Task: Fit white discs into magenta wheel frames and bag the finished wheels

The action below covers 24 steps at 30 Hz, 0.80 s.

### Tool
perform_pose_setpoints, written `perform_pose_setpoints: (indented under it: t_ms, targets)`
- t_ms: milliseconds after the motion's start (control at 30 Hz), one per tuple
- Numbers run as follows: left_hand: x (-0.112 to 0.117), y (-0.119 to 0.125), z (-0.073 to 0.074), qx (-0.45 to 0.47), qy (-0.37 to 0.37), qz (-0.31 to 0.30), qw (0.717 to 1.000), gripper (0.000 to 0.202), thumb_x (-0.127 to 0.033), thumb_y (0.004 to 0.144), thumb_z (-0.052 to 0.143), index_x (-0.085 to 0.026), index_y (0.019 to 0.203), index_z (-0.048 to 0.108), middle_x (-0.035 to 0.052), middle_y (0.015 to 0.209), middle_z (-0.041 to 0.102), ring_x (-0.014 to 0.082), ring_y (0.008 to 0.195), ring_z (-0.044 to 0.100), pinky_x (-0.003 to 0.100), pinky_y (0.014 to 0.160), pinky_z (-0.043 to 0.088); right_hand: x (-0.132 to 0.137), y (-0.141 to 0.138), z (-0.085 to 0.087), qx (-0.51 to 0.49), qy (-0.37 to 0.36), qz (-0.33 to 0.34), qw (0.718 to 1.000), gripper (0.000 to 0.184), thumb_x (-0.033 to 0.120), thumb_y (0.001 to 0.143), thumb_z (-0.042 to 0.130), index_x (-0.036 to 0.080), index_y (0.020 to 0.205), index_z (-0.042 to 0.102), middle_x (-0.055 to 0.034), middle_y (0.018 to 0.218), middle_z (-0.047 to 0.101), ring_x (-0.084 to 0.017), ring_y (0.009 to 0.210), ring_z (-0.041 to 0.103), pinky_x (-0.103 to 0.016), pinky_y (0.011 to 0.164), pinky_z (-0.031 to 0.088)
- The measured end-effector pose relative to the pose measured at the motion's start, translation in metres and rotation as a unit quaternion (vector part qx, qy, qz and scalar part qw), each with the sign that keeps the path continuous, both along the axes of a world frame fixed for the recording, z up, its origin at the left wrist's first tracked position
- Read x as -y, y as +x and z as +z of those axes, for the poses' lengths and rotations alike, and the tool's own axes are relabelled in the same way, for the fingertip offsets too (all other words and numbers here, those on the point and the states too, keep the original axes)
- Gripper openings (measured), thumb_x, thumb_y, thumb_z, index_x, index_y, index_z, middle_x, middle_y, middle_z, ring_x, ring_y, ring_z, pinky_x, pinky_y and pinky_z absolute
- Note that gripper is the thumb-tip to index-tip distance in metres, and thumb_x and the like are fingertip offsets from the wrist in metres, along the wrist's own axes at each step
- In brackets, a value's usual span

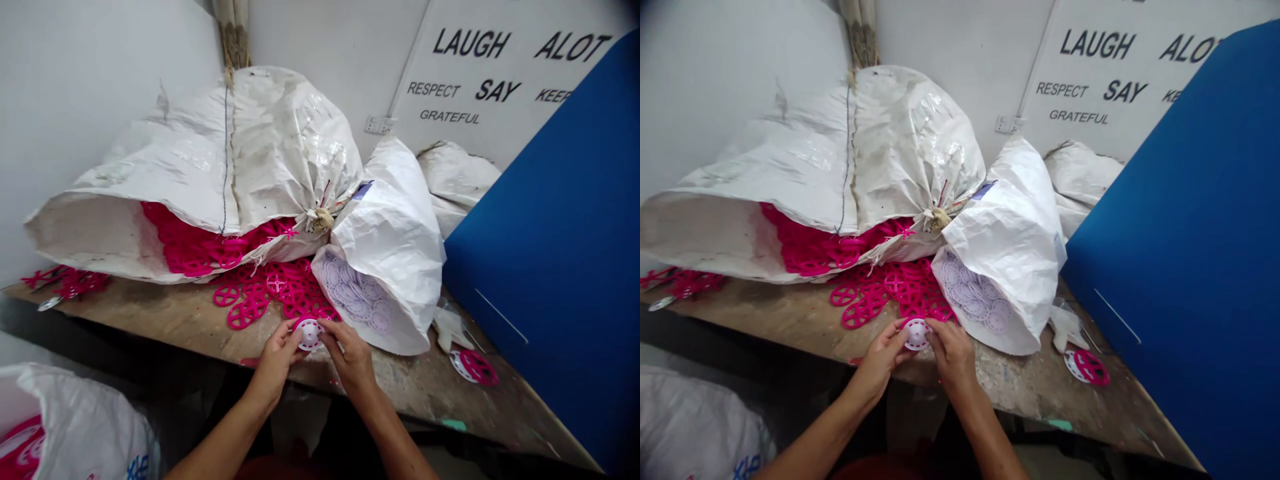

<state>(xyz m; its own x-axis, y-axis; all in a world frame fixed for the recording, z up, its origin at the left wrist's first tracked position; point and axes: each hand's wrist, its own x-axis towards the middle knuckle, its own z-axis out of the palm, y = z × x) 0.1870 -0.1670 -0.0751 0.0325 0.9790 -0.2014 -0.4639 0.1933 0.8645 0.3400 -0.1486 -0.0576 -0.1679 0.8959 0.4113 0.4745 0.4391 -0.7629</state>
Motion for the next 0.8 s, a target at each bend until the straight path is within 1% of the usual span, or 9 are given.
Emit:
perform_pose_setpoints:
  t_ms: [133,200,267,367,433,533,633,700,800]
  targets:
    - [0.007,-0.006,0.001,-0.151,0.074,0.0,0.986,0.035,-0.04,0.082,0.057,-0.02,0.11,0.063,0.0061,0.11,0.066,0.0216,0.098,0.062,0.03,0.083,0.05,0.0,-0.004,-0.005,-0.029,-0.022,0.038,0.999,0.023,0.03,0.088,0.052,0.026,0.103,0.068,-0.0046,0.096,0.068,-0.019,0.088,0.063,-0.031,0.081,0.049]
    - [0.009,-0.008,0.003,-0.197,0.101,-0.005,0.975,0.033,-0.038,0.084,0.055,-0.02,0.109,0.065,0.0063,0.111,0.066,0.0222,0.102,0.06,0.031,0.09,0.046,-0.001,-0.005,-0.005,-0.043,-0.06,0.052,0.996,0.021,0.031,0.086,0.054,0.024,0.1,0.069,-0.0037,0.094,0.069,-0.019,0.086,0.063,-0.03,0.078,0.05]
    - [0.01,-0.007,0.003,-0.22,0.116,-0.007,0.969,0.033,-0.038,0.085,0.052,-0.018,0.109,0.065,0.007,0.112,0.066,0.0225,0.107,0.059,0.031,0.094,0.044,-0.001,-0.007,-0.005,-0.053,-0.111,0.059,0.991,0.021,0.032,0.086,0.054,0.022,0.097,0.068,-0.003,0.088,0.069,-0.018,0.079,0.063,-0.027,0.069,0.05]
    - [0.012,-0.005,0.001,-0.205,0.112,-0.019,0.972,0.038,-0.038,0.086,0.05,-0.017,0.117,0.058,0.0086,0.116,0.063,0.0232,0.11,0.057,0.032,0.089,0.047,-0.001,-0.008,-0.005,-0.113,-0.182,0.048,0.976,0.023,0.037,0.085,0.053,0.019,0.094,0.065,-0.0018,0.076,0.064,-0.014,0.062,0.058,-0.024,0.052,0.045]
    - [0.017,-0.004,-0.001,-0.171,0.091,-0.038,0.98,0.045,-0.037,0.084,0.054,-0.017,0.123,0.05,0.01,0.116,0.063,0.0235,0.103,0.061,0.032,0.08,0.052,0.0,-0.008,-0.006,-0.172,-0.217,0.053,0.959,0.024,0.039,0.084,0.053,0.018,0.093,0.062,-0.0009,0.074,0.061,-0.013,0.056,0.054,-0.023,0.049,0.044]
    - [0.024,-0.006,-0.001,-0.148,0.057,-0.05,0.986,0.048,-0.036,0.08,0.058,-0.015,0.122,0.045,0.0098,0.104,0.066,0.021,0.084,0.066,0.031,0.071,0.054,0.004,-0.007,-0.009,-0.201,-0.243,0.103,0.943,0.025,0.034,0.081,0.058,0.019,0.102,0.056,-0.0022,0.085,0.063,-0.014,0.067,0.058,-0.026,0.058,0.047]
    - [0.027,-0.006,0.0,-0.156,0.039,-0.041,0.986,0.044,-0.037,0.08,0.058,-0.014,0.116,0.047,0.0085,0.095,0.069,0.0191,0.075,0.067,0.029,0.066,0.053,0.014,-0.01,-0.012,-0.161,-0.219,0.104,0.957,0.029,0.027,0.079,0.062,0.021,0.105,0.053,-0.0024,0.092,0.064,-0.016,0.079,0.06,-0.027,0.068,0.047]
    - [0.028,-0.005,0.0,-0.162,0.026,-0.036,0.986,0.045,-0.039,0.078,0.06,-0.013,0.113,0.049,0.0074,0.089,0.069,0.0184,0.07,0.067,0.027,0.062,0.053,0.022,-0.015,-0.011,-0.148,-0.202,0.091,0.964,0.023,0.026,0.08,0.06,0.021,0.101,0.053,-0.0019,0.09,0.065,-0.016,0.078,0.06,-0.028,0.07,0.046]
    - [0.034,-0.015,0.003,-0.152,0.005,-0.036,0.988,0.051,-0.042,0.072,0.066,-0.013,0.111,0.05,0.006,0.082,0.07,0.0192,0.066,0.067,0.028,0.06,0.053,0.026,-0.021,-0.004,-0.151,-0.203,0.133,0.958,0.025,0.027,0.079,0.061,0.022,0.103,0.054,-0.0015,0.091,0.065,-0.016,0.081,0.061,-0.028,0.071,0.046]
